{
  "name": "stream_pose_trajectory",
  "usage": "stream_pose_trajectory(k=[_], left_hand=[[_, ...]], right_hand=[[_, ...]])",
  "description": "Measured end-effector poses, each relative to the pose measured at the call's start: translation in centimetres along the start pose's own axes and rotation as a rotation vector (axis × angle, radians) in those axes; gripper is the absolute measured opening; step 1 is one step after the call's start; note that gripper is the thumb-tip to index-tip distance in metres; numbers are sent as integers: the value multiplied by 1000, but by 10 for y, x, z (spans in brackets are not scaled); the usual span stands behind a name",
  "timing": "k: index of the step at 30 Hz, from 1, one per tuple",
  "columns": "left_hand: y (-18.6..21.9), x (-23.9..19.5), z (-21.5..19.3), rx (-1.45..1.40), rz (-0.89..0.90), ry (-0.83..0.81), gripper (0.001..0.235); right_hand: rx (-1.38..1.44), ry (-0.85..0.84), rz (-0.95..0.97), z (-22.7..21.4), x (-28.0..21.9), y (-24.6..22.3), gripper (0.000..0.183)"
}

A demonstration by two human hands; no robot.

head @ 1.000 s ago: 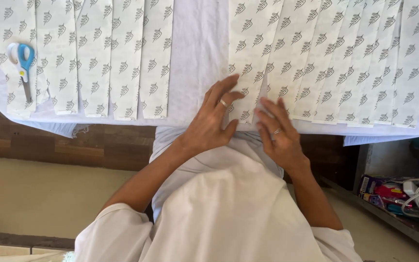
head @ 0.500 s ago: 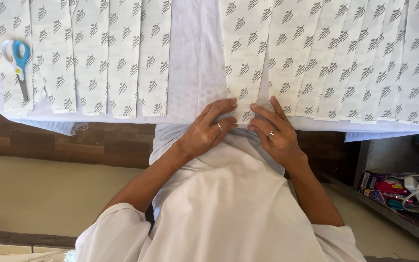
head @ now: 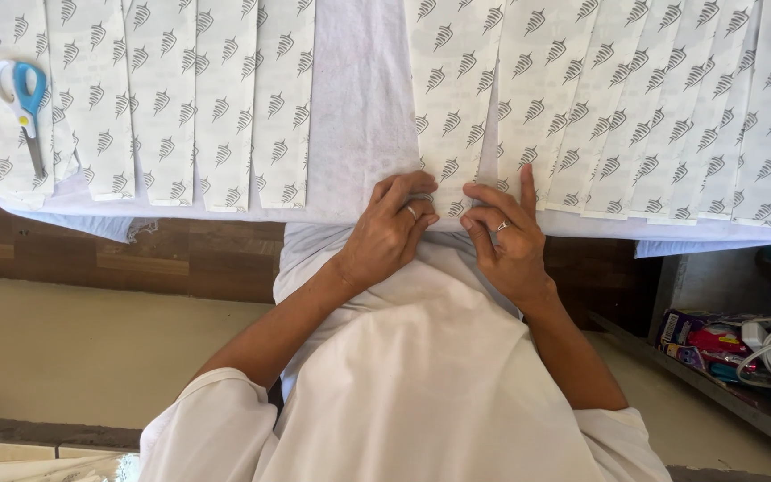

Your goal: Folding and gluing printed paper strips on a table in a factory setting.

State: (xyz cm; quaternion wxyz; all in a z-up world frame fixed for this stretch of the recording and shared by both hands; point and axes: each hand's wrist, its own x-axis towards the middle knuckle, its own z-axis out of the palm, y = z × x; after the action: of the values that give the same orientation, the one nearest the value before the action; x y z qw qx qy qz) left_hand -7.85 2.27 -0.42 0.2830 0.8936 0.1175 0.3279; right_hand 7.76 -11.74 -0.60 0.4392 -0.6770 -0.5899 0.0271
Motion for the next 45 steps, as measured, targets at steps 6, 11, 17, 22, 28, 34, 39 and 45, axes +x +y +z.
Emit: stream_pose_trajectory(k=[6,11,17,22,28,34,39,45], left_hand=[[8,3,1,-192,-248,-40,17],[4,4,5,-263,-334,-53,15],[1,3,11,-317,-399,-49,23],[3,6,7,-368,-417,-41,26],[13,8,21,-268,-470,64,37],[2,6,15,-266,-457,-18,27],[1,4,14,-297,-435,-48,27],[4,4,14,-234,-380,-65,25]], right_hand=[[74,-1,103,-3,10,-7,12],[116,-15,154,-7,21,-14,15],[77,-42,175,-2,20,-12,19],[130,-75,235,-14,22,-14,15],[118,-103,197,-17,25,-18,20],[102,-104,185,-15,26,-21,20],[12,6,202,3,18,-20,28],[42,-63,206,-7,21,-18,21]])
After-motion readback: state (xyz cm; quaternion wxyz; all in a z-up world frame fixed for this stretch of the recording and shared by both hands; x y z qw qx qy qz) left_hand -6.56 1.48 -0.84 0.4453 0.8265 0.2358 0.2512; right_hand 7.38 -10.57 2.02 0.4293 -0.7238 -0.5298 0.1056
